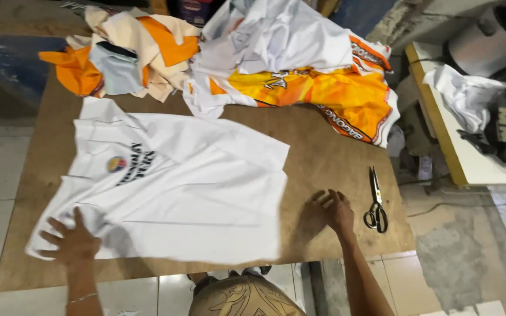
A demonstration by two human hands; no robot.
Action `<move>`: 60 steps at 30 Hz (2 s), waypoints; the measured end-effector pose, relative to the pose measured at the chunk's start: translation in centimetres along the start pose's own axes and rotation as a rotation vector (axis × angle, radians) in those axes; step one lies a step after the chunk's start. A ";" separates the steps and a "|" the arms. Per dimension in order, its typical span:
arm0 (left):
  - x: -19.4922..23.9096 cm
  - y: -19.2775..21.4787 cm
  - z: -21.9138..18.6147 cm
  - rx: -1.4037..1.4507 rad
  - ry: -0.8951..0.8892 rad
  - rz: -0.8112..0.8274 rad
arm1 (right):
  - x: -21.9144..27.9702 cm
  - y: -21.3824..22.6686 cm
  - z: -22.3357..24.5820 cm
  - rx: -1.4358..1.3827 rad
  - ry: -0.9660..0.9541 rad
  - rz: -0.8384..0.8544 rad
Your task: The person is using scissors to cut out printed fabric patterns from a sheet of fabric on a wooden table.
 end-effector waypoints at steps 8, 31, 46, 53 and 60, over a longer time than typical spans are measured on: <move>5.6 5.2 -13.6 0.307 -0.253 0.433 | 8.0 6.1 22.6 -0.188 0.656 -0.273; 10.6 7.3 -16.6 0.379 -0.094 0.470 | 10.4 1.0 16.8 -0.258 0.184 -0.125; 19.6 11.8 -31.8 0.534 -0.667 0.173 | 6.0 3.2 14.5 -0.528 -0.042 -0.263; 20.4 10.1 -25.5 0.358 -0.412 0.177 | 11.5 3.4 22.2 0.008 0.739 0.100; 19.6 8.9 -19.9 0.381 -0.328 0.020 | 2.5 4.6 7.8 0.112 -0.022 -0.302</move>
Point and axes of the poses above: each hand's wrist, its own x-axis away from the middle knuckle, its own y-axis out of the back of the hand, z = x × y, the point moved 7 cm from there along -x, towards the middle knuckle, and after that the axes turned 6 degrees about -z, right-handed, at the moved point
